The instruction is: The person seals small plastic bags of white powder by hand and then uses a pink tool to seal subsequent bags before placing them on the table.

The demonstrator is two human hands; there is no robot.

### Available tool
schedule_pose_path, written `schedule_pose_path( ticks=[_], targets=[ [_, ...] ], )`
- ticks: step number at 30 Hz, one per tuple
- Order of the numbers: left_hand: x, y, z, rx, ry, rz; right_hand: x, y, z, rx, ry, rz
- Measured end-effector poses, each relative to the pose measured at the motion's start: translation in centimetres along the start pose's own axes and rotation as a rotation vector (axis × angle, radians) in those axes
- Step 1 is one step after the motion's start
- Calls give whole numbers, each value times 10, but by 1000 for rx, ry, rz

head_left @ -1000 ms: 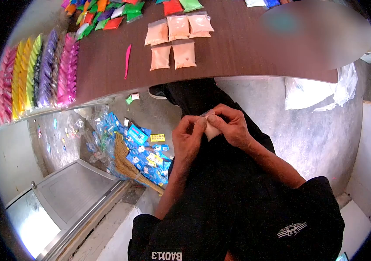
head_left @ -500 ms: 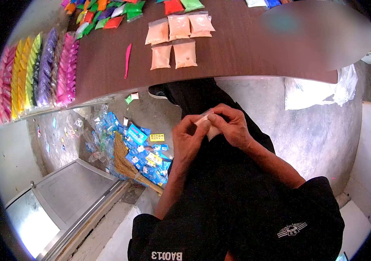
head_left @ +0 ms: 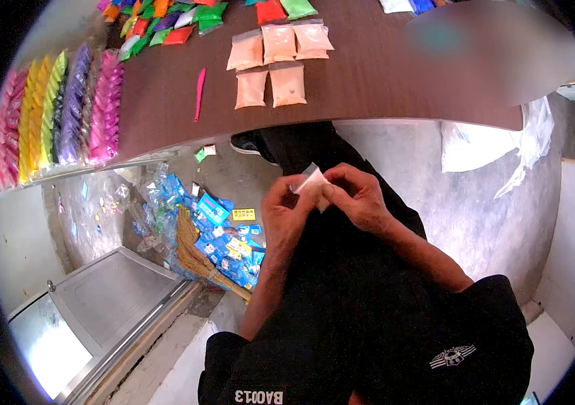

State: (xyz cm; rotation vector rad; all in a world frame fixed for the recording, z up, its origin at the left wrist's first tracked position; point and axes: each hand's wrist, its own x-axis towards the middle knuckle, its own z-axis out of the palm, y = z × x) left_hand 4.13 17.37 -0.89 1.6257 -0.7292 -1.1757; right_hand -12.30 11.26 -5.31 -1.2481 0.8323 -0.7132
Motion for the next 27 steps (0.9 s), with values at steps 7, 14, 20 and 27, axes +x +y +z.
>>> schedule_pose_path(
  ticks=[7,14,20,27],
  targets=[
    [1,1,-4,62,-75,-21,-2,-10,-1,-60,-52,-80],
    [-4,-6,-2,-26,5,49,-4,-23,4,28,-44,34],
    [-2,11,0,-44,33,25,-4,-14,2,-117,-69,-62],
    [5,-5,-13,5,-35,50,-2,-19,4,-97,-72,-63]
  ],
)
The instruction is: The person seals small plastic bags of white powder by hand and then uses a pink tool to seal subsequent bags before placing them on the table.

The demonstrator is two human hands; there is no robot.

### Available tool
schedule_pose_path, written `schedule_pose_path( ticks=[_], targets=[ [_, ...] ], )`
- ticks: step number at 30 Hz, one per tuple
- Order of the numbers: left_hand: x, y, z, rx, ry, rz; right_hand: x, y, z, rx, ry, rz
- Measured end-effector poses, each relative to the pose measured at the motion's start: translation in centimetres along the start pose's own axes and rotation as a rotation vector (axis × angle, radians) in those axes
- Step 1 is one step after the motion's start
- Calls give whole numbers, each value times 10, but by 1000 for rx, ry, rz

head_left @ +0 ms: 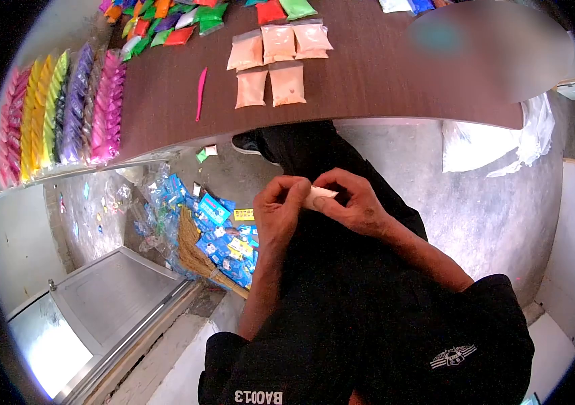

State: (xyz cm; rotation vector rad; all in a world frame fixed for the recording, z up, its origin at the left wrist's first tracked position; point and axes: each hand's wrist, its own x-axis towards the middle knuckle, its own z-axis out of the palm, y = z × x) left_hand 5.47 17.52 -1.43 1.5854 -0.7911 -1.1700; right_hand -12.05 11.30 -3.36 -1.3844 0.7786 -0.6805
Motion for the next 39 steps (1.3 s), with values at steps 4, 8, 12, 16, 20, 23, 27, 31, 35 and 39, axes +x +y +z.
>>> schedule_pose_path(
  ticks=[4,8,12,16,20,23,27,31,35,39],
  targets=[
    [-3,-1,2,57,55,44,1,-1,1,2,-24,62],
    [0,-6,1,22,63,5,1,11,2,-51,10,-7],
    [-1,10,1,36,-6,-64,1,9,2,-84,25,-62],
    [2,2,-1,50,-58,-74,1,14,2,-108,23,-97],
    [1,-1,-2,147,-10,-12,3,3,3,-73,25,-28],
    [0,-4,0,125,22,-1,2,7,3,-38,34,14],
    [1,2,4,106,16,-72,0,11,2,23,55,76],
    [-1,2,3,-25,-8,-103,2,12,-3,11,41,30],
    [0,-5,2,0,3,-87,3,7,-4,90,7,98],
    [-1,-1,1,58,-1,-6,6,10,0,103,18,80]
  ],
)
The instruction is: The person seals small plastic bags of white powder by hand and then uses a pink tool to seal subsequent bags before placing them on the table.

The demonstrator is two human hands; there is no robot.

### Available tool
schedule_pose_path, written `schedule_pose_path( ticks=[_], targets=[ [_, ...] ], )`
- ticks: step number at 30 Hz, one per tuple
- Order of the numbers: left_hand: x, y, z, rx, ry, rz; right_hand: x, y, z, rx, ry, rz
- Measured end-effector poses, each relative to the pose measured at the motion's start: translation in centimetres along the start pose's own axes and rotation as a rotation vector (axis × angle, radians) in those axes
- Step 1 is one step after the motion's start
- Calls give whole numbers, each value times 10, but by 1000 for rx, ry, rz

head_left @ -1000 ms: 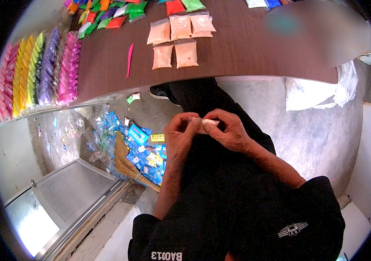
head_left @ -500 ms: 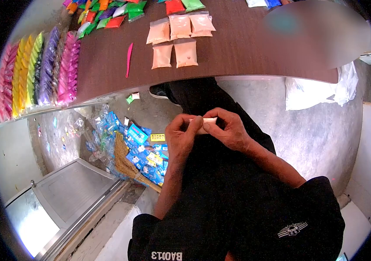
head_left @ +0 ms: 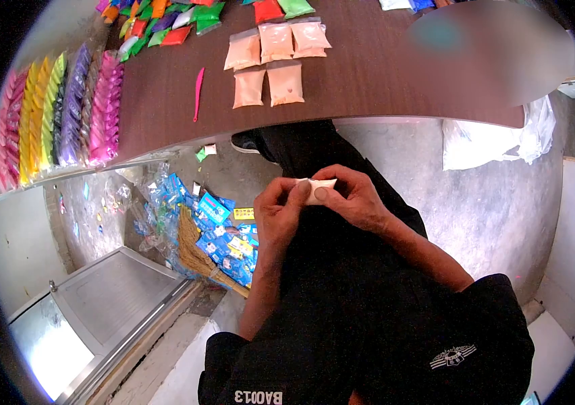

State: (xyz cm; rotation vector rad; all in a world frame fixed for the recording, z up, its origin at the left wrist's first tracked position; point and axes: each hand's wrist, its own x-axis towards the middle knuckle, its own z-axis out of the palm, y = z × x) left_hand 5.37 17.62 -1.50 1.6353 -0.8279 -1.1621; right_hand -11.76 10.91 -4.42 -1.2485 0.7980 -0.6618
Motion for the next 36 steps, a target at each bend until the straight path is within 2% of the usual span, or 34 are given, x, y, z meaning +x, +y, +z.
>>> schedule_pose_path(
  ticks=[4,6,8,11,15,18,20,25,27,30,36],
  targets=[
    [0,7,1,115,40,31,-2,-6,-4,-65,-59,89],
    [0,8,1,128,31,35,-3,0,-2,-37,53,-9],
    [0,9,6,-51,-4,-26,-4,-1,-4,-24,69,9],
    [2,7,5,-30,-44,-75,-5,-1,-5,17,81,40],
    [1,8,4,-14,-30,-37,-4,-5,-4,64,55,50],
    [1,11,0,65,-24,19,-1,-2,2,77,48,-13],
    [1,14,-3,178,-24,29,-2,-7,-1,61,13,34],
    [2,9,-1,32,-29,-13,-2,-2,-4,-20,15,76],
    [2,6,1,-25,-32,-5,-2,-4,-5,118,86,162],
    [4,-1,-1,-76,-29,-62,0,-4,-4,101,63,201],
    [6,0,-15,-77,-77,-92,3,-11,5,39,-5,146]
  ],
)
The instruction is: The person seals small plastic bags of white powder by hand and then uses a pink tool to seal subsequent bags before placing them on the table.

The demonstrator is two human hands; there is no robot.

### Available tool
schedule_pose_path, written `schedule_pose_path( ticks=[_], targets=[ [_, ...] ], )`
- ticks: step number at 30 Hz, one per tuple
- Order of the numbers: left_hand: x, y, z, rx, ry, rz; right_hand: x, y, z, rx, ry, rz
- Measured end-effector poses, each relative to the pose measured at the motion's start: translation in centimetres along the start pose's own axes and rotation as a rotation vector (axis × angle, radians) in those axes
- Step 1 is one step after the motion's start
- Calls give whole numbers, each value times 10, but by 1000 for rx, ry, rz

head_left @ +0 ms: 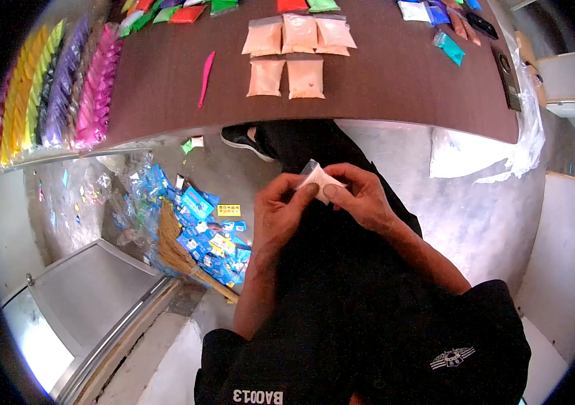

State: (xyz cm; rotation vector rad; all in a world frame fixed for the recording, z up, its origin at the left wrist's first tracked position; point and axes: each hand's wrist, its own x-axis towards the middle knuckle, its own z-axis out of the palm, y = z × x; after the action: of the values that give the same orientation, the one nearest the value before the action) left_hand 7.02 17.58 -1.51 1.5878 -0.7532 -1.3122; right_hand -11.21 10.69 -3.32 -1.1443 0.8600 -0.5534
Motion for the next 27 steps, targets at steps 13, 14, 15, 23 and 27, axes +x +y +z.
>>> schedule_pose_path(
  ticks=[13,14,15,23,27],
  targets=[
    [6,-16,-3,-208,-3,68,4,-10,19,73,74,69],
    [7,-17,-6,-155,-12,75,4,-10,21,69,87,64],
    [6,-15,-10,-162,-7,75,4,-10,22,66,99,59],
    [6,-11,-17,-103,-94,50,9,-6,20,65,95,34],
    [4,-15,-9,-132,-105,69,7,-4,20,162,110,27]
  ],
)
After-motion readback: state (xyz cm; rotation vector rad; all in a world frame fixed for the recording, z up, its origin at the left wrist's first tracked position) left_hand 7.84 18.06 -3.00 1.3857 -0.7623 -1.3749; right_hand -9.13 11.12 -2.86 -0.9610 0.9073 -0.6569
